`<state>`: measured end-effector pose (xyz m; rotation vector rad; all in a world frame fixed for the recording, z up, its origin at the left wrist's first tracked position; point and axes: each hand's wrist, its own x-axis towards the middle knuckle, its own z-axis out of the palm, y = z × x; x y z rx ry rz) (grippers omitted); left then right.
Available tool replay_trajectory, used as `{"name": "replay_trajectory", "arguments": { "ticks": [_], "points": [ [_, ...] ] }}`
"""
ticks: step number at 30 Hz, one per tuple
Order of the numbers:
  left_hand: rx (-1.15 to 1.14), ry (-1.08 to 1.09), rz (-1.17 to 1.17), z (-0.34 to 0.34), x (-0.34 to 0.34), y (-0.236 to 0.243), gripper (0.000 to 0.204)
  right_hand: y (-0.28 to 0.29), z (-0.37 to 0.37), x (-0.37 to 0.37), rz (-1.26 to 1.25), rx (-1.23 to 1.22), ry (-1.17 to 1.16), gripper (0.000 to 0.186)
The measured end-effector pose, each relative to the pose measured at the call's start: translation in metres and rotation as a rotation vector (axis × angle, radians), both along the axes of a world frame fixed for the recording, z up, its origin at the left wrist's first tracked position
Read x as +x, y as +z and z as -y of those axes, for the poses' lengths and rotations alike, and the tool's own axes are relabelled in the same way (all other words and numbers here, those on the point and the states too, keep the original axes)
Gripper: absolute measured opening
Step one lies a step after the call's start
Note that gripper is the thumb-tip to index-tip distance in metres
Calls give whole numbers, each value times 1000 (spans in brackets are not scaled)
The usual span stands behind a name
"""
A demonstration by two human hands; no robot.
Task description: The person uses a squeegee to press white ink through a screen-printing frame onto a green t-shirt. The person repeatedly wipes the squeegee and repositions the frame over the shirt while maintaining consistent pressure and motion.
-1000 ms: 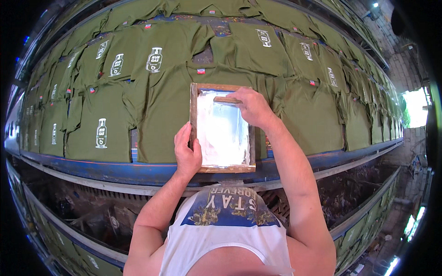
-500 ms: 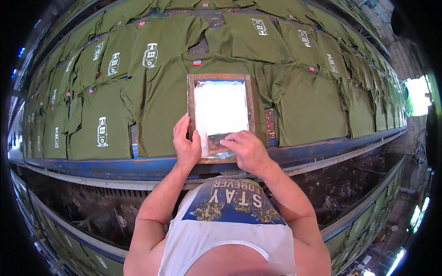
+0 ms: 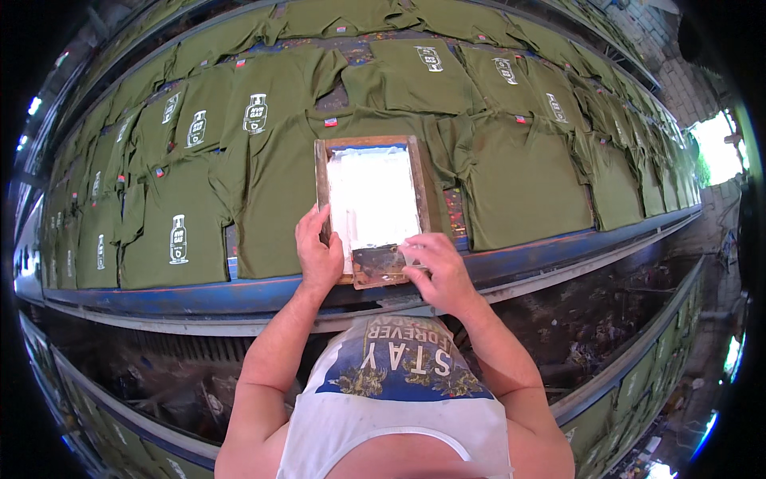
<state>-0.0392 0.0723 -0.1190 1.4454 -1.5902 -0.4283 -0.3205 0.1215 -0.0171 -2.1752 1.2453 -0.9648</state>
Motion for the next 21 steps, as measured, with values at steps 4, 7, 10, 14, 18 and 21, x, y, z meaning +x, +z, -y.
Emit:
{"name": "replay_trajectory", "arguments": {
  "ticks": [4,7,10,14,18,21],
  "points": [
    [-39,0,9,-2,-1,0,56,-15,2,-16,82,22,-246,44],
    [-83,1,23,-8,0,5,53,-33,7,-21,289,189,-355,51],
    [-190,2,24,-15,-2,11,50,-46,13,-26,507,425,-416,54],
    [-291,4,37,-24,-3,19,47,-58,18,-28,726,700,-319,53],
    [-206,37,-61,-28,-16,29,45,-62,17,-41,696,613,-271,56],
    [-109,32,-211,-31,-52,37,45,-59,8,-75,762,591,-261,60]
  ]
}}
